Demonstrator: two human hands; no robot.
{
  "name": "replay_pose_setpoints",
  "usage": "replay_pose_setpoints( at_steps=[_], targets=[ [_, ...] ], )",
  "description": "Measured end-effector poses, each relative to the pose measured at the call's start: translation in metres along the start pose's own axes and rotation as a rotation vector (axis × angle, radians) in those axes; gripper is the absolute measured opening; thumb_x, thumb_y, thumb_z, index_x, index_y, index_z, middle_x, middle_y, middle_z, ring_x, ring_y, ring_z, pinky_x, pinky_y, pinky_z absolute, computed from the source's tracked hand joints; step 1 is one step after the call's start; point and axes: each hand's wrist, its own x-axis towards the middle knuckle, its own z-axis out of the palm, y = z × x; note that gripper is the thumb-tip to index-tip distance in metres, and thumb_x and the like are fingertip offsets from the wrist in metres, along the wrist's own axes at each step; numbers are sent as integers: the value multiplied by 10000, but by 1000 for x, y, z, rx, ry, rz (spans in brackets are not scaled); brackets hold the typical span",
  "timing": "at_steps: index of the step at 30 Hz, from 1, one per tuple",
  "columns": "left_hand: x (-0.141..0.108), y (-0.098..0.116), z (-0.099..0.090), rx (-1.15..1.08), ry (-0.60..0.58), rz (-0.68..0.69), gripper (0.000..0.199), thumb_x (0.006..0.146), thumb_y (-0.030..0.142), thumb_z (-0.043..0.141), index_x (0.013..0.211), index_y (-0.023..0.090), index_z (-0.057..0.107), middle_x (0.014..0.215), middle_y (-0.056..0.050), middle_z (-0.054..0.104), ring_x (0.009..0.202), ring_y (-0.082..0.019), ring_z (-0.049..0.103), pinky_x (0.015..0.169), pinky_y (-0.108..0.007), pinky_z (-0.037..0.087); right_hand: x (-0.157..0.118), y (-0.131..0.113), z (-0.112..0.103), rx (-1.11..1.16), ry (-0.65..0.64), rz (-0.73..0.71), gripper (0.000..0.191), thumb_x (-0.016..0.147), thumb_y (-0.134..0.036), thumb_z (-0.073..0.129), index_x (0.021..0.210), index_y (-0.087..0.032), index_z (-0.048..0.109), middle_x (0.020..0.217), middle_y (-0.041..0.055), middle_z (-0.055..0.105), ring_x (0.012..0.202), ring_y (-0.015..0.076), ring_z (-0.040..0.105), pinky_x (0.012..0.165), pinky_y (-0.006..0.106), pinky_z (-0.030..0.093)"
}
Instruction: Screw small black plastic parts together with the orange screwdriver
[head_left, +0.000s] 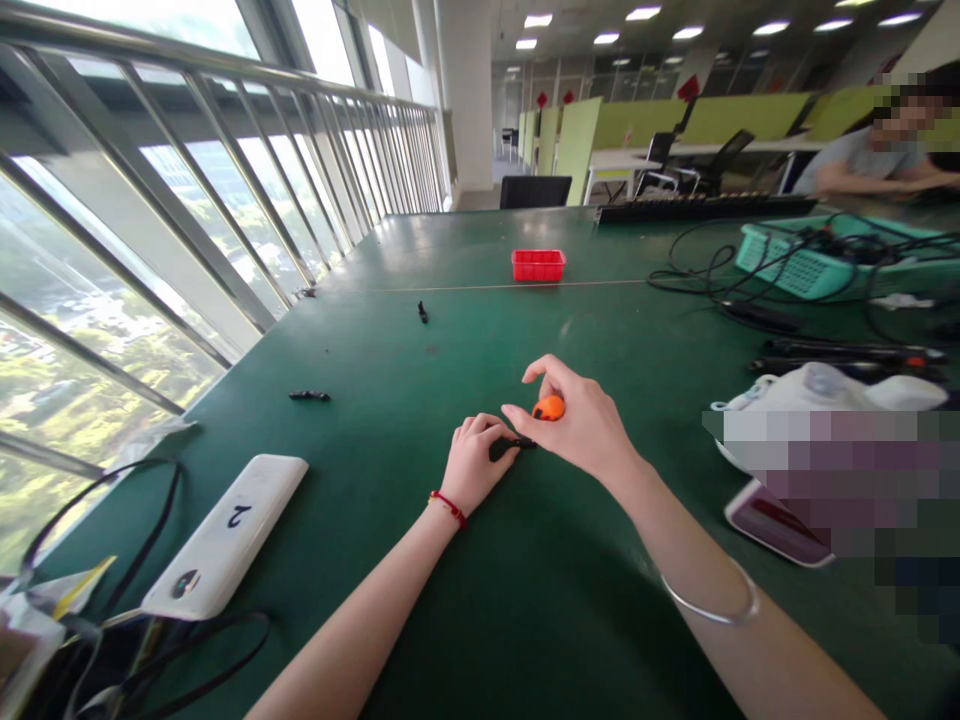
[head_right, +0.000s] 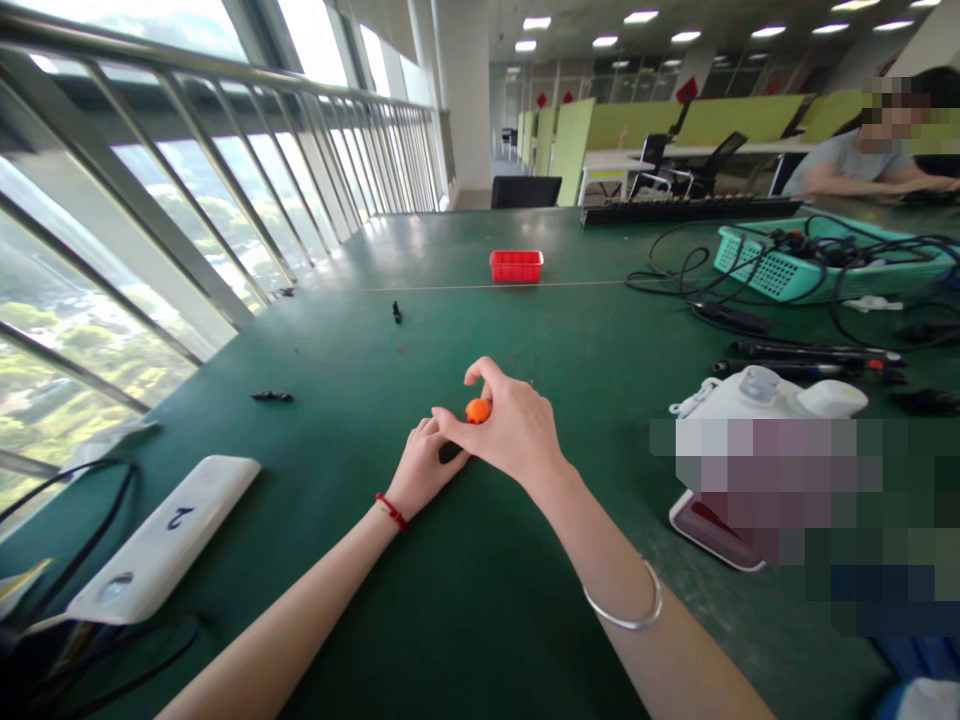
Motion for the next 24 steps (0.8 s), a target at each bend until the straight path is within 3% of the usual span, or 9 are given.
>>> replay_pose_setpoints(
  at_steps=[5, 8, 13, 15, 18, 24],
  targets=[
    [0, 3, -2, -19, -24, -3, 92, 759, 231, 606, 843, 224, 644, 957, -23, 592, 931, -210, 503, 829, -366, 409, -1, 1, 5, -33, 78, 3, 250, 777, -457, 472, 691, -228, 524, 548, -36, 541, 519, 123, 498, 496, 227, 306],
    [0, 5, -4, -13, -30, -16, 102, 756, 226, 607, 850, 225, 647, 944, -24, 590, 926, -211, 505, 824, -364, 411, -1, 1, 3, -3, 93, -17, 149, 743, -373, 503, 803, -239, 530, 567, -49, 530, 507, 115, 492, 490, 216, 316],
    [0, 3, -2, -4, -13, -9, 97, 747, 223, 613, 838, 217, 648, 936, -27, 587, 909, -211, 506, 814, -367, 416, 0, 1, 2, -5, 88, 3, 393, 709, -490, 530, 1000, -228, 494, 617, -36, 546, 526, 135, 515, 485, 221, 331],
    [0, 3, -3, -18, -12, -7, 93, 751, 229, 612, 838, 218, 645, 940, -25, 592, 914, -211, 508, 819, -372, 415, 0, 2, 4, -24, 78, 15, 358, 745, -559, 478, 872, -231, 547, 570, -29, 544, 523, 142, 520, 486, 226, 321],
    [0, 5, -4, -41, -23, -13, 75, 753, 222, 612, 823, 221, 641, 938, -20, 598, 921, -210, 511, 830, -381, 411, 0, 3, 4, 2, 34, -2, 347, 802, -504, 435, 642, -220, 555, 545, -17, 566, 520, 133, 519, 492, 227, 316],
    [0, 7, -6, -64, -21, -11, 77, 753, 210, 614, 817, 228, 652, 931, -22, 597, 922, -206, 517, 838, -386, 409, 4, 5, -10, 182, 110, -29, 272, 825, -387, 452, 678, -199, 584, 641, 3, 621, 612, 138, 566, 579, 232, 389]
  ],
)
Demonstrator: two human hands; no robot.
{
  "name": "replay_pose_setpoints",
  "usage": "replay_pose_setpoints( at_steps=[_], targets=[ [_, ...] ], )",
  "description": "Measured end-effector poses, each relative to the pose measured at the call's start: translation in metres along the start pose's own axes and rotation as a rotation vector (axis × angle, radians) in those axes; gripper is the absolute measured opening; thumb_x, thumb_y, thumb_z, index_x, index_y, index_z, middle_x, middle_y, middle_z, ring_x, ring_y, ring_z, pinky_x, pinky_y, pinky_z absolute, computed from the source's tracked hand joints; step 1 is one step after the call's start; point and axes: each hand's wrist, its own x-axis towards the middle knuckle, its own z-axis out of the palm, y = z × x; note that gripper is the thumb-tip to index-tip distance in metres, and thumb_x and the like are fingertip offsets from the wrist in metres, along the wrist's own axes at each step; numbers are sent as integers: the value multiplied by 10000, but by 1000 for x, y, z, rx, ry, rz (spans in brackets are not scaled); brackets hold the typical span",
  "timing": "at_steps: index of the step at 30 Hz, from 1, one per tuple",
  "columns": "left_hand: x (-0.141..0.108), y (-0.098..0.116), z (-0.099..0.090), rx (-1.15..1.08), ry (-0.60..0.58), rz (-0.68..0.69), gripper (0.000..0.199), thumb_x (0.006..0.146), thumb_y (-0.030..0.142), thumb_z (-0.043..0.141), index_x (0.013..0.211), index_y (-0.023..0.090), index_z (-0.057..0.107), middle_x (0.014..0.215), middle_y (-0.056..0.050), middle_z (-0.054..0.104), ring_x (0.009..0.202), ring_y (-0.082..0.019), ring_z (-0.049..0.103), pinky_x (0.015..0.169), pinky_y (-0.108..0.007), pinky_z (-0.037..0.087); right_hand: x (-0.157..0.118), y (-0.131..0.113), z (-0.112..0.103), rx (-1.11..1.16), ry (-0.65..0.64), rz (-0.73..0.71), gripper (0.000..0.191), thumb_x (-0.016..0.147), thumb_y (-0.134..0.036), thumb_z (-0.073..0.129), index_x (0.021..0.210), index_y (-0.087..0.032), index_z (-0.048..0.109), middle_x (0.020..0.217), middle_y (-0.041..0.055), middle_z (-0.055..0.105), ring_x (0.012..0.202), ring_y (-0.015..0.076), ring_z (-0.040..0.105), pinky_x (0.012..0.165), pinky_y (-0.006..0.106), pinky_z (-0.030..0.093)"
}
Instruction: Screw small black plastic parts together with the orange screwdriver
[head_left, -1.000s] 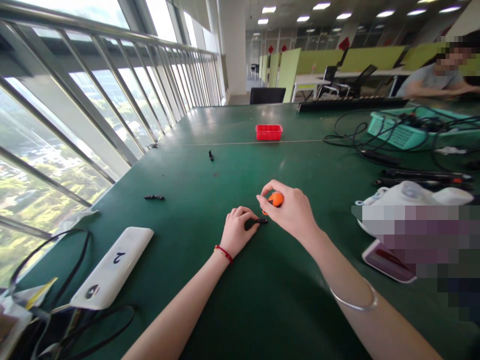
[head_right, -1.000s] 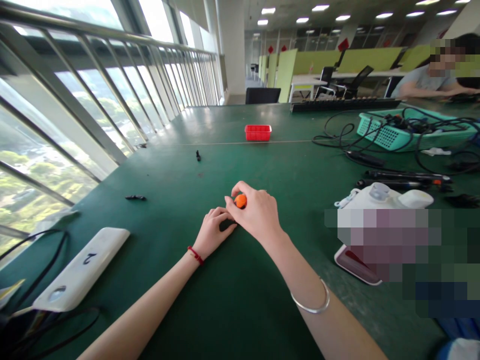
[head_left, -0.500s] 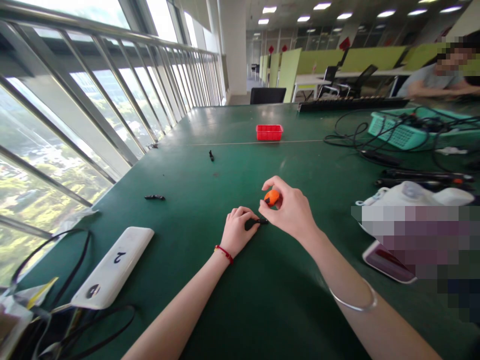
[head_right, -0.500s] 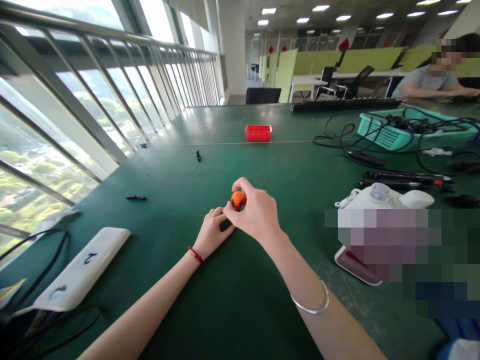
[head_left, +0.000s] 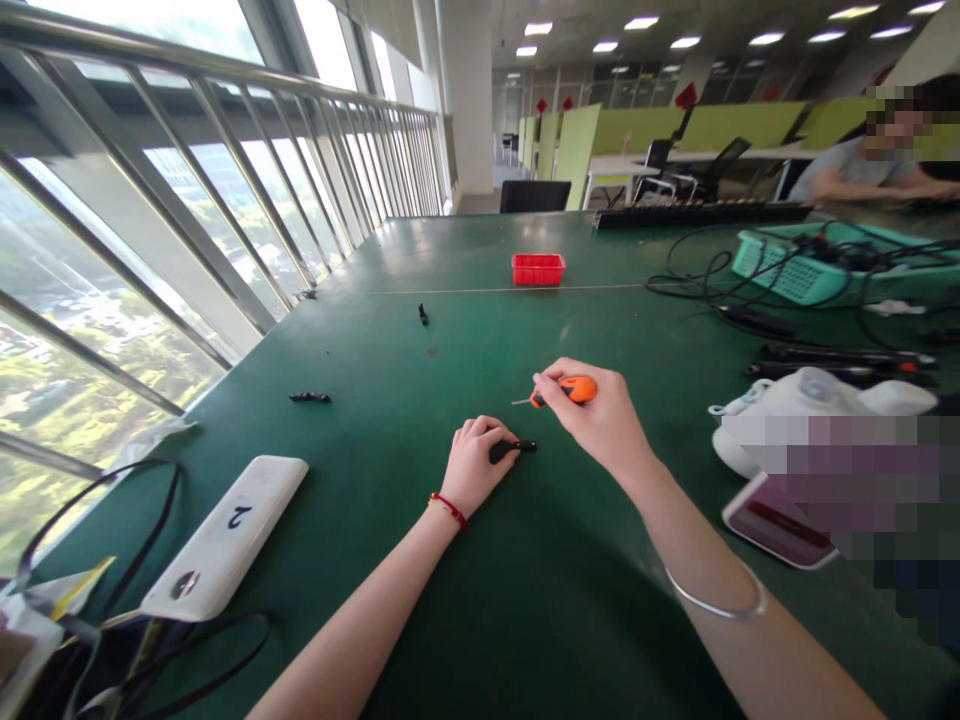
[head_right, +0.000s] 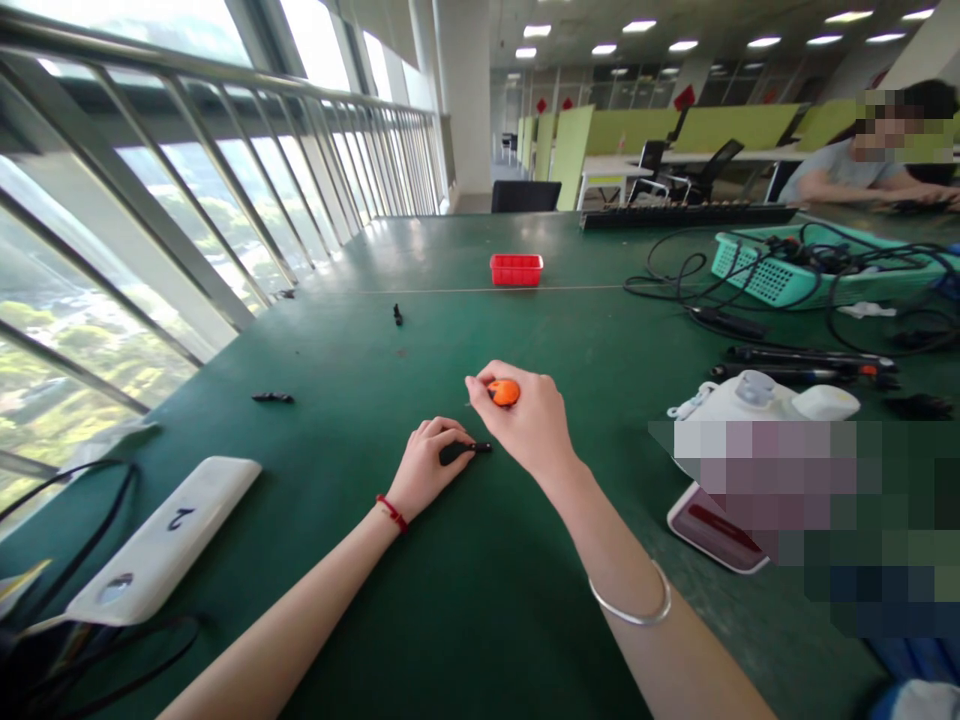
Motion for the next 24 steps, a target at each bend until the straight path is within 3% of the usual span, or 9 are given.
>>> replay_pose_setpoints(
  at_steps=[4, 8, 11, 24],
  targets=[
    [0, 1, -2, -12, 44, 3, 68, 754, 213, 612, 812, 216, 646, 918, -27, 604, 908, -204, 521, 829, -379, 422, -9, 26, 15, 41, 15, -82, 194, 826, -347, 487, 852, -204, 615, 834, 34, 619, 739, 156, 576, 686, 259, 427],
    [1, 2, -5, -56, 163, 8, 77, 775, 197, 579, 833, 196, 630, 891, -34, 612, 873, -187, 533, 796, -349, 443, -31, 65, 45, 86, 9, 11, 162, 810, -285, 502, 922, -199, 581, 883, 50, 564, 785, 168, 567, 732, 293, 445],
    [1, 3, -9, -74, 181, 42, 74, 779, 196, 571, 829, 196, 626, 876, -35, 616, 861, -183, 540, 788, -342, 450, -41, 81, 58, 146, -49, 43, 175, 765, -280, 569, 928, -218, 570, 918, 42, 569, 840, 183, 567, 762, 315, 447],
    [2, 1, -12, -81, 60, 133, 126, 773, 259, 592, 887, 215, 625, 923, -38, 628, 891, -187, 556, 834, -357, 434, -41, 87, 60, 220, -139, 9, 89, 761, -267, 586, 840, -230, 604, 833, 16, 548, 778, 160, 566, 736, 302, 450]
  ],
)
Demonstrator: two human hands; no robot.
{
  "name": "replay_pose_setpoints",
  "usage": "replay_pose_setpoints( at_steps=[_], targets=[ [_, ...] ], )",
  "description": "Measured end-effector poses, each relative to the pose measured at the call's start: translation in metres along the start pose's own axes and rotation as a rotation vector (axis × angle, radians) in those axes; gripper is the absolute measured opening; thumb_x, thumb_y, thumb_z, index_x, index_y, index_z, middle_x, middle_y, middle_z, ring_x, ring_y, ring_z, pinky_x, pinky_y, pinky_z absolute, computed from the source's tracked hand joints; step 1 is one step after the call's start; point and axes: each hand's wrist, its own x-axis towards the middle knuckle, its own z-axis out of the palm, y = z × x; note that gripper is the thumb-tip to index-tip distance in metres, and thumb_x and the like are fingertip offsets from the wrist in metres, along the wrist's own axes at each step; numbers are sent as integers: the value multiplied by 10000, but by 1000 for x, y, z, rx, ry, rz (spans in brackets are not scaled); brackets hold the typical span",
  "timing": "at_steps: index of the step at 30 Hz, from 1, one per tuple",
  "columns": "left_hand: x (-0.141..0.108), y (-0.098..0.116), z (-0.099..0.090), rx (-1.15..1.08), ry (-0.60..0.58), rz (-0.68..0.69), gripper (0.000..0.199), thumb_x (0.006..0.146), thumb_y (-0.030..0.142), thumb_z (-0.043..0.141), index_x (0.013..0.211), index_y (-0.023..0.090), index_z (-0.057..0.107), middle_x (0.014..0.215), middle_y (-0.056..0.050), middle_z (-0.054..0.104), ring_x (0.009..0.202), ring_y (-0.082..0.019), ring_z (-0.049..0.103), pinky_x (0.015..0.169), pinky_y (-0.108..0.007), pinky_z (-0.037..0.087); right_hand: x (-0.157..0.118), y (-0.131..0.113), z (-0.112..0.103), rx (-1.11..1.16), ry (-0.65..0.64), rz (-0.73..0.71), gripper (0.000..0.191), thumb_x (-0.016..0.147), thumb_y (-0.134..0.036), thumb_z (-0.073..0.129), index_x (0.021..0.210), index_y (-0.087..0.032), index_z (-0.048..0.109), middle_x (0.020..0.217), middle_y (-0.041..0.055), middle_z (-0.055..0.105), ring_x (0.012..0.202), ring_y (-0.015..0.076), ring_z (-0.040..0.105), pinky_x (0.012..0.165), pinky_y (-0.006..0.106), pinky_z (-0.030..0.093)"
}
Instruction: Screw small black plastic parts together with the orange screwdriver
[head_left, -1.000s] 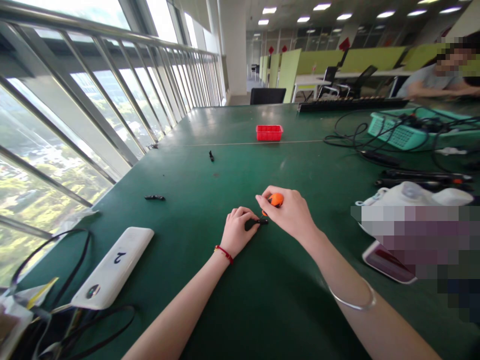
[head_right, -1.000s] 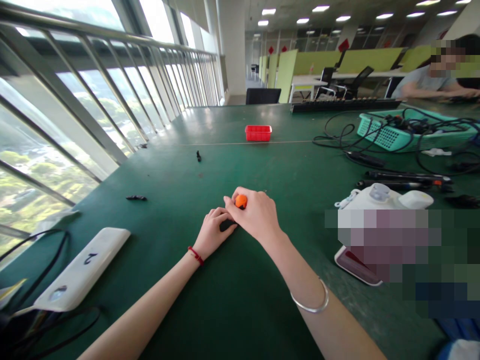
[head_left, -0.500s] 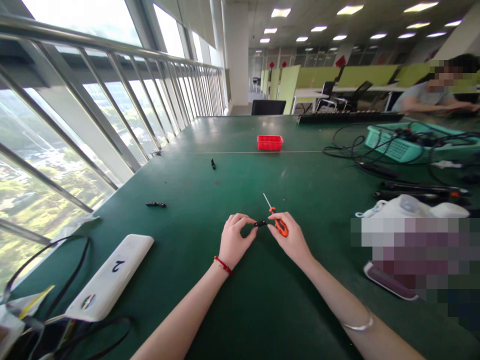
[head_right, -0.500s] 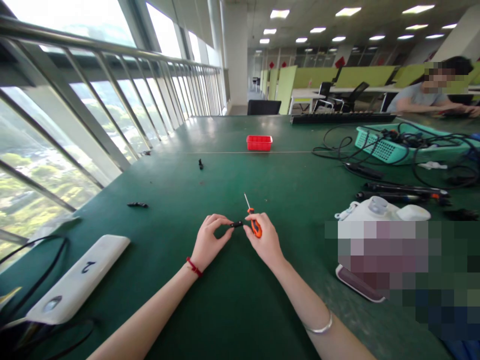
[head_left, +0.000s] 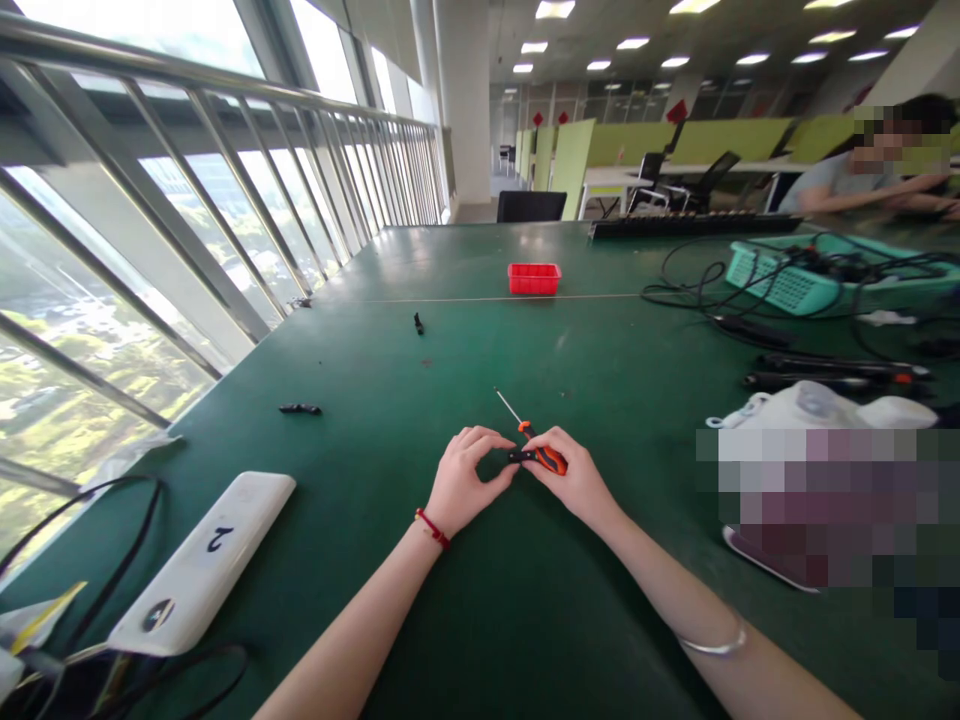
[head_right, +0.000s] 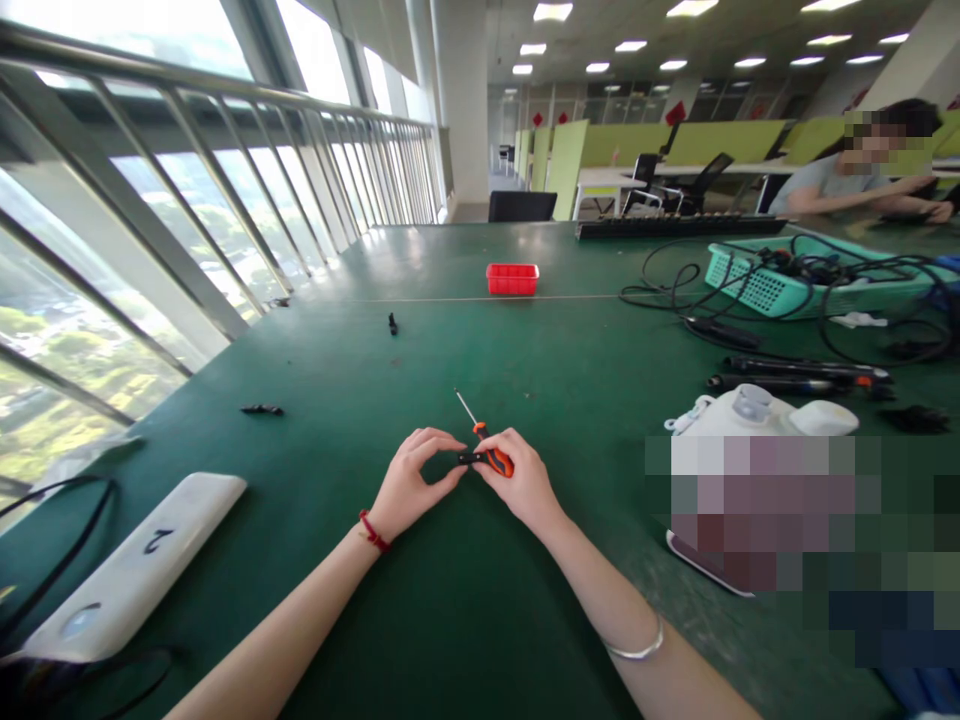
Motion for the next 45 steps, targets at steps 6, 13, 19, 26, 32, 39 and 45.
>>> replay_pose_setpoints(
  at_steps=[6, 13, 19, 26, 32, 39, 45],
  targets=[
    [0, -3, 1, -14, -35, 18, 118, 805, 300, 581, 852, 217, 652, 889, -30, 643, 855, -175, 559, 820, -347, 435, 0, 1, 0, -19, -24, 18, 101, 749, -284, 606, 834, -229, 618, 841, 12, 549, 780, 157, 570, 732, 297, 449],
    [2, -7, 3, -86, -67, -15, 94, 780, 284, 612, 801, 210, 666, 827, -28, 662, 807, -171, 575, 805, -349, 457, -1, -1, -2, -59, -57, 13, 91, 751, -270, 608, 825, -228, 639, 838, 9, 565, 778, 154, 581, 718, 289, 446],
    [1, -8, 4, -99, -78, -44, 97, 775, 296, 620, 775, 221, 682, 815, -20, 682, 792, -171, 591, 794, -345, 468, -1, 0, -2, -92, -71, 16, 94, 762, -300, 603, 811, -235, 649, 824, 10, 561, 748, 151, 577, 703, 291, 445],
    [0, -6, 4, -12, -54, 32, 119, 808, 278, 584, 846, 216, 678, 837, -10, 694, 781, -153, 601, 762, -315, 461, -1, 0, -3, -90, -78, 22, 97, 763, -302, 601, 817, -231, 636, 830, 12, 563, 764, 156, 580, 716, 299, 446],
    [-2, -3, 1, 161, -24, 177, 175, 846, 278, 525, 909, 210, 673, 844, -32, 692, 777, -160, 597, 726, -309, 458, -1, 1, -1, -83, -72, 21, 112, 757, -307, 605, 824, -223, 634, 830, 7, 562, 767, 149, 581, 718, 290, 445],
    [-2, -3, 2, 317, 6, 383, 204, 868, 212, 475, 971, 178, 647, 823, -41, 678, 755, -147, 582, 696, -293, 469, -1, 3, 0, -99, -59, 3, 87, 754, -276, 601, 812, -215, 624, 817, 5, 549, 737, 138, 571, 706, 281, 445],
    [-2, -4, 3, 383, 13, 493, 187, 861, 160, 481, 987, 137, 617, 832, -45, 663, 754, -146, 570, 690, -286, 483, -1, 9, 3, -123, -50, -11, 87, 745, -279, 615, 809, -219, 618, 807, 4, 553, 729, 140, 571, 694, 273, 446]
  ],
)
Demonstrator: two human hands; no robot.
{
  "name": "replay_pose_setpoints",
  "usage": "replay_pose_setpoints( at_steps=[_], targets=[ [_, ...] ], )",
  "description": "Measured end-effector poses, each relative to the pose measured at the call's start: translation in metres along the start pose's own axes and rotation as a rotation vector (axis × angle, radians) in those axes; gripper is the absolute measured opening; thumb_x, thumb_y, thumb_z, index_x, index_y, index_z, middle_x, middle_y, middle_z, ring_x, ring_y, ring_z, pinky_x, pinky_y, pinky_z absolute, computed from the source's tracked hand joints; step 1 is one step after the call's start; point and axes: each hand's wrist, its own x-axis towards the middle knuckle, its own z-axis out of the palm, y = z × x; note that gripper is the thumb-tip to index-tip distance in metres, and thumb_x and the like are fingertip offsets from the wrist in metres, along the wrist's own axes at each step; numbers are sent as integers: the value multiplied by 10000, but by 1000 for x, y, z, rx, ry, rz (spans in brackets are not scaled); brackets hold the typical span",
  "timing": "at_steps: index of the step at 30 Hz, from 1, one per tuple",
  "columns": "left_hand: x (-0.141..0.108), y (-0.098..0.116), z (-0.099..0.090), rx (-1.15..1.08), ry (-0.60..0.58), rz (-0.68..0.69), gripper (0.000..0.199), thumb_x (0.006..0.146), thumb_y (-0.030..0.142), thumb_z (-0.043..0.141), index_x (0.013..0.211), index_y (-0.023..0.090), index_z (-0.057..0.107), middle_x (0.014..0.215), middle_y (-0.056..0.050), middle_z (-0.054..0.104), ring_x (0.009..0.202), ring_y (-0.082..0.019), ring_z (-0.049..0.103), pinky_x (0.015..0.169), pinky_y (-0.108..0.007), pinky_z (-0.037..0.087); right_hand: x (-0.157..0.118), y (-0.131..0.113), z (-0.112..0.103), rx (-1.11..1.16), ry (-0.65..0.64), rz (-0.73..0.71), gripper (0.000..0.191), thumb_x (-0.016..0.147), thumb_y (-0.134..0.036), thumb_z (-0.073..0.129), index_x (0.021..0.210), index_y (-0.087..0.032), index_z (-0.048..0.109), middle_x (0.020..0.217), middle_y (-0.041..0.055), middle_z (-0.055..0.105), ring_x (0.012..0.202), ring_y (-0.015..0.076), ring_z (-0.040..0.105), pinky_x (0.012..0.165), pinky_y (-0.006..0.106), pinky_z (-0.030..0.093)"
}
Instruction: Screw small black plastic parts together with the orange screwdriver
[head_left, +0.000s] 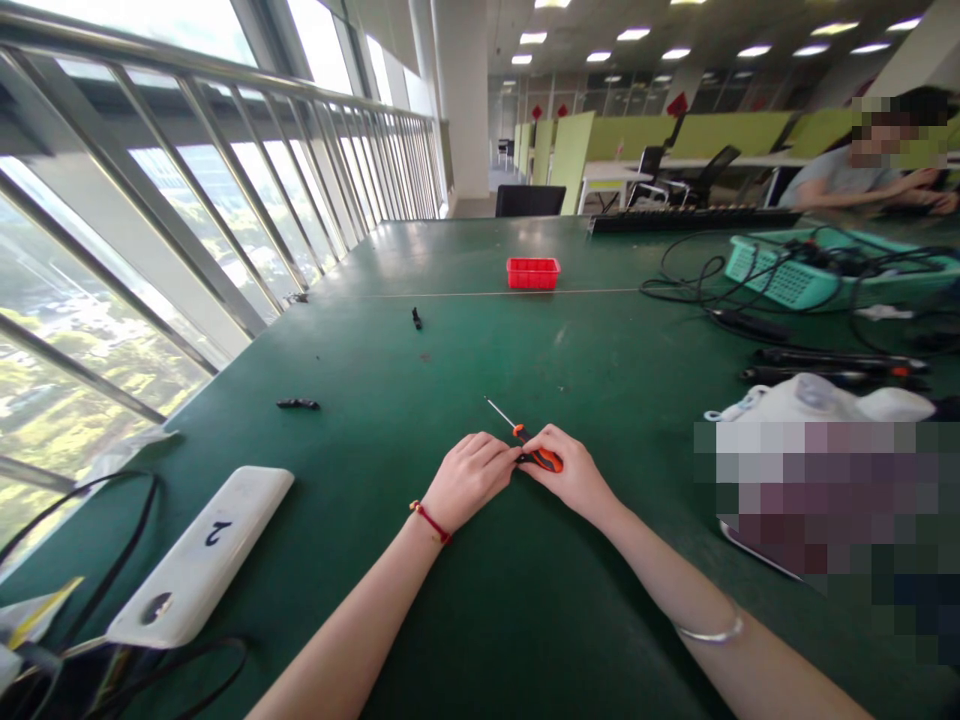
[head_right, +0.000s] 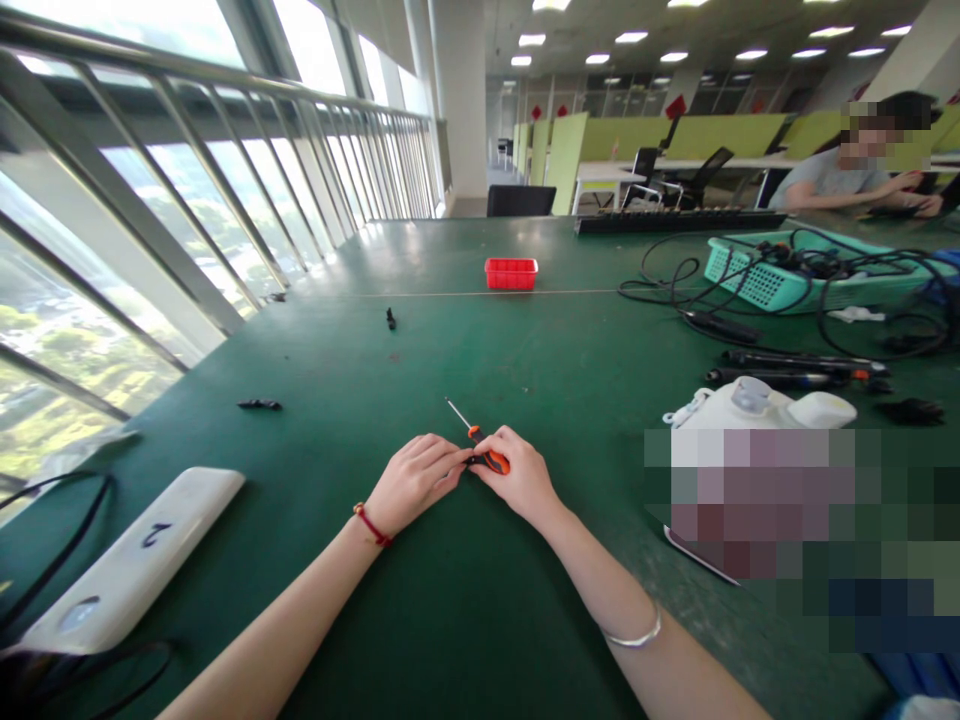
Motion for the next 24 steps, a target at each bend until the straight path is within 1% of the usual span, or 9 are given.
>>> replay_pose_setpoints(
  at_steps=[3, 9, 13, 20, 24],
  targets=[
    [0, 1, 0, 23, -18, 16, 183, 861, 145, 470, 974, 131, 613, 838, -48, 662, 759, -149, 570, 697, -290, 486, 0, -2, 1, -22, 0, 15, 85, 742, -273, 617, 807, -220, 615, 809, 4, 556, 728, 141, 571, 698, 275, 445],
    [0, 0, 1, -42, -60, -118, 166, 854, 184, 477, 918, 159, 628, 854, -46, 665, 774, -149, 581, 718, -298, 484, 0, -7, -1, -50, -10, 24, 63, 747, -261, 606, 796, -226, 624, 810, -1, 550, 724, 133, 572, 704, 269, 438],
    [-1, -3, 0, -93, -89, -146, 146, 846, 199, 494, 877, 166, 633, 855, -33, 672, 787, -150, 587, 739, -293, 480, 0, -9, -2, -58, -18, 29, 64, 754, -268, 598, 793, -231, 633, 807, -5, 545, 721, 128, 573, 697, 260, 433],
    [-2, -1, -1, -94, -60, -180, 118, 811, 201, 522, 806, 164, 634, 789, -25, 676, 730, -148, 584, 693, -287, 473, -3, -14, 0, -128, 6, 42, 62, 742, -267, 607, 788, -233, 631, 802, -16, 530, 703, 117, 568, 645, 238, 419],
    [0, 1, -2, -134, -63, -230, 97, 789, 179, 530, 790, 170, 626, 790, -21, 676, 733, -148, 587, 696, -288, 473, -3, -12, 1, -140, 13, 19, 69, 749, -272, 601, 796, -233, 632, 805, -13, 529, 699, 117, 564, 654, 243, 425]
  ],
)
